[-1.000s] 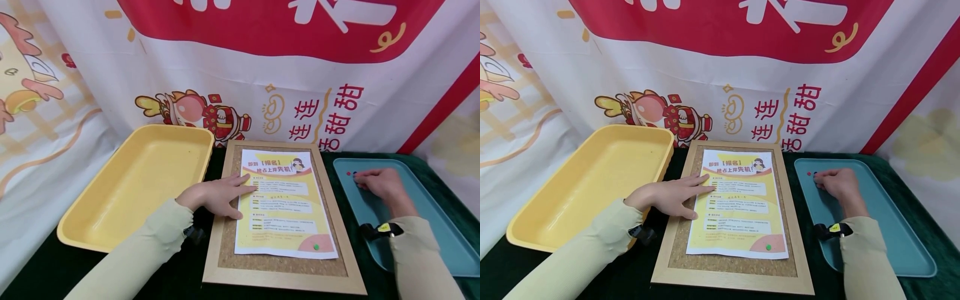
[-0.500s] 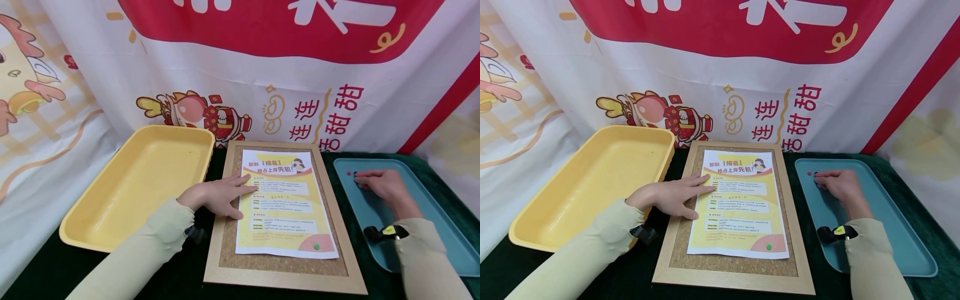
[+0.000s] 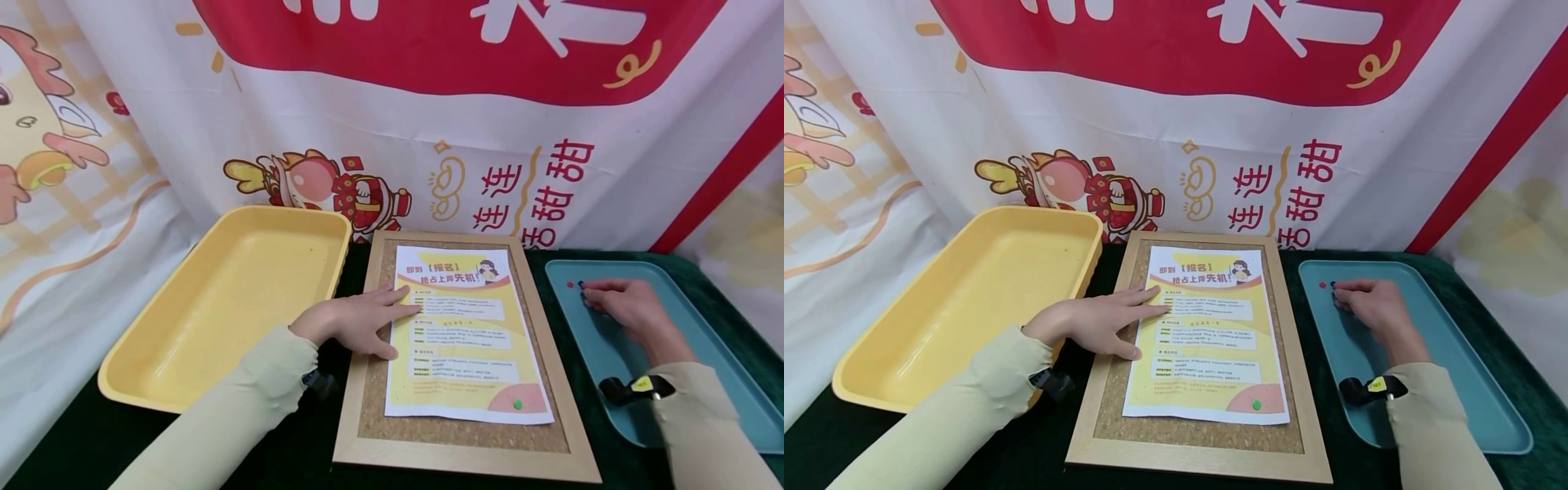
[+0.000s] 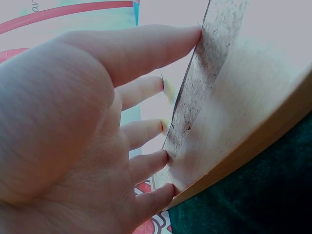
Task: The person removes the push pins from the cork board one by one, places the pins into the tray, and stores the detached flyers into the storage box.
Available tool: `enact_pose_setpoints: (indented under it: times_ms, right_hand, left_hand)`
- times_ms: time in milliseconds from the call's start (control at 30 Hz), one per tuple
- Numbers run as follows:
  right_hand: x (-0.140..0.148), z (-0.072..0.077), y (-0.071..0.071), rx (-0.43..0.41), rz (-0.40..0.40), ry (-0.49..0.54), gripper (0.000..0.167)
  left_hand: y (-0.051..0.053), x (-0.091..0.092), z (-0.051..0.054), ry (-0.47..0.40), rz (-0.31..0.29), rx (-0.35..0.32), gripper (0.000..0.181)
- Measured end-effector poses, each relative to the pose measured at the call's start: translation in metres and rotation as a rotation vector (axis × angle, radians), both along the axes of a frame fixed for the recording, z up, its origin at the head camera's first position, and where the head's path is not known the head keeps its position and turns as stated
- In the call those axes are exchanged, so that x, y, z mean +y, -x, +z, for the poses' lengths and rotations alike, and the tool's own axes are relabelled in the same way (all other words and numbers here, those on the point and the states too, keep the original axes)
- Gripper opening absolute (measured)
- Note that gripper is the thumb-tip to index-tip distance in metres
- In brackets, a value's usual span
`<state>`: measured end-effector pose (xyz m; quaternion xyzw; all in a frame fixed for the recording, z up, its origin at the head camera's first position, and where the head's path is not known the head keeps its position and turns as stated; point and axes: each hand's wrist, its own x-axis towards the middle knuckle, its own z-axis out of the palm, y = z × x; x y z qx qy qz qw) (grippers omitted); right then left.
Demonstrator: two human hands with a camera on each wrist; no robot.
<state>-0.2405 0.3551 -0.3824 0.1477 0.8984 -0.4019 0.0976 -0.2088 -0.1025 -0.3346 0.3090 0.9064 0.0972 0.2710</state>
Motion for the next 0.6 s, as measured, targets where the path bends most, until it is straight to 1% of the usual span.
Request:
enact_pose_setpoints:
  times_ms: [133,233,333,467,600]
  right_hand:
    - [-0.001,0.004,-0.002,-0.021,0.042,0.026,0.055]
    - [-0.003,0.008,-0.004,-0.033,0.086,0.019,0.057]
    - [-0.008,0.011,-0.009,-0.029,0.128,0.002,0.061]
    - [-0.018,0.016,-0.02,0.009,0.184,-0.027,0.062]
    - [-0.032,0.021,-0.034,0.054,0.215,-0.029,0.063]
  left_hand:
    - [0.0,0.0,0.0,0.003,-0.006,0.002,0.081]
    - [0.0,-0.001,0.0,0.009,-0.01,0.003,0.081]
    - [0.0,-0.001,0.0,0.008,-0.011,0.001,0.081]
    - [0.001,0.0,0.001,0.0,-0.008,-0.003,0.081]
    - [0.0,0.0,0.002,-0.001,-0.01,-0.002,0.081]
